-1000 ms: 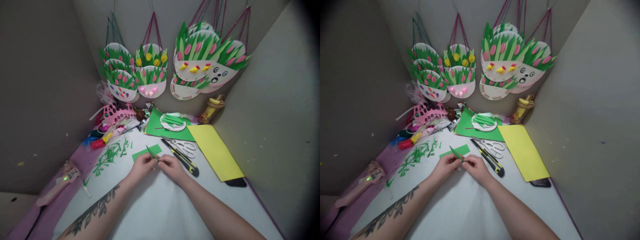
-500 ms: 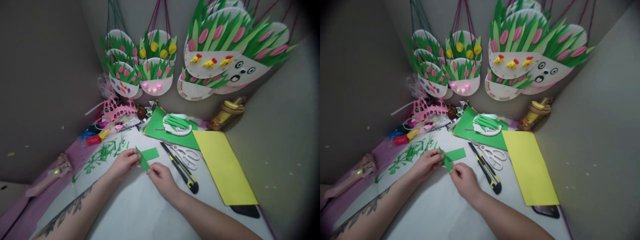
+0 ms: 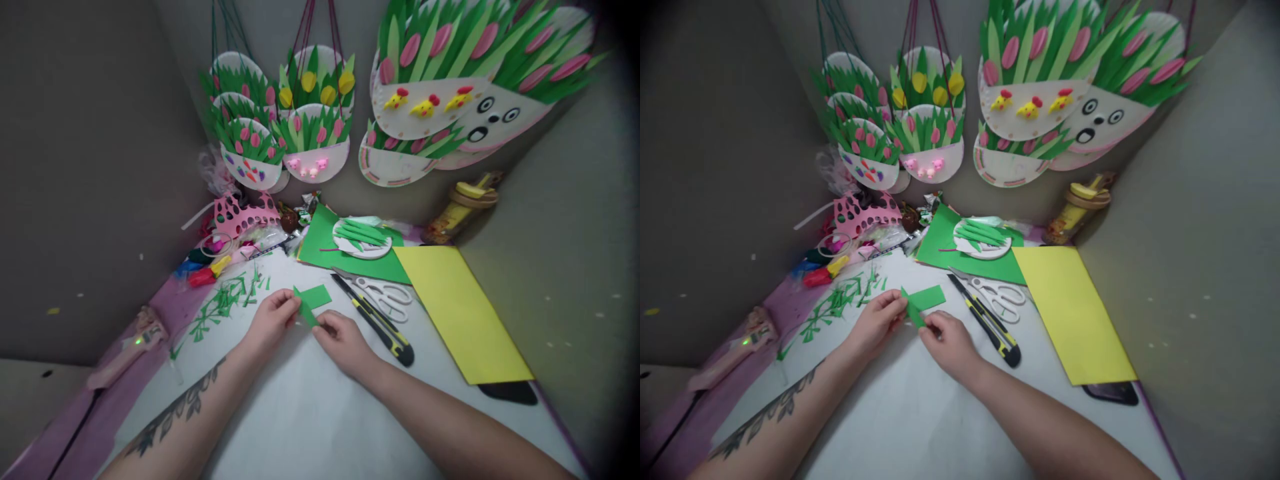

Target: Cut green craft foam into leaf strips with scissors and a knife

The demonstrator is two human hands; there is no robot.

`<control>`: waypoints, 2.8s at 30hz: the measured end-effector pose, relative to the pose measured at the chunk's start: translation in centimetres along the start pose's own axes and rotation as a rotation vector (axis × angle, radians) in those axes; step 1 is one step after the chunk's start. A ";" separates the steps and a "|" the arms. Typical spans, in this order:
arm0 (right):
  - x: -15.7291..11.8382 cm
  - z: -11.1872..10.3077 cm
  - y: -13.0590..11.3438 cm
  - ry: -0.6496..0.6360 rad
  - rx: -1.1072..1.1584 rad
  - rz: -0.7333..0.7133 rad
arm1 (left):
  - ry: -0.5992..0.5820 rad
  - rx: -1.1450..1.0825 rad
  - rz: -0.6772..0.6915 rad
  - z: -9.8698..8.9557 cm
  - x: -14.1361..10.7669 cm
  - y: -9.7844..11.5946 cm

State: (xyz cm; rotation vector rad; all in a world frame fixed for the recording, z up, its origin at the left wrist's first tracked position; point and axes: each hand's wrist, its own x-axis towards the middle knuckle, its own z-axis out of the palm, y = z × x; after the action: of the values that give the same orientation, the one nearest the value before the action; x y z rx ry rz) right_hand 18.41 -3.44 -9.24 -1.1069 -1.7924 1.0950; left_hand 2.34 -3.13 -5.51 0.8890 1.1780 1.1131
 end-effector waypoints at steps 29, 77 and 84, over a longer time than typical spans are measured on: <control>0.8 -0.9 0.4 0.134 0.318 -0.020 | 0.382 0.061 0.342 -3.3 2.3 1.9; 12.7 -16.7 0.9 0.422 -0.684 0.210 | 0.192 -0.337 -0.086 -4.1 0.7 2.9; 15.0 -17.1 2.7 0.532 -0.790 0.334 | 0.144 0.204 0.075 -5.6 1.0 2.8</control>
State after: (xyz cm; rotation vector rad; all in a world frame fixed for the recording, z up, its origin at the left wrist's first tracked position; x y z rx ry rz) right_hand 29.29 15.87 -3.31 -1.9933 -1.6407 0.1596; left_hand -3.63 -1.59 -4.14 1.0292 1.4058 1.1466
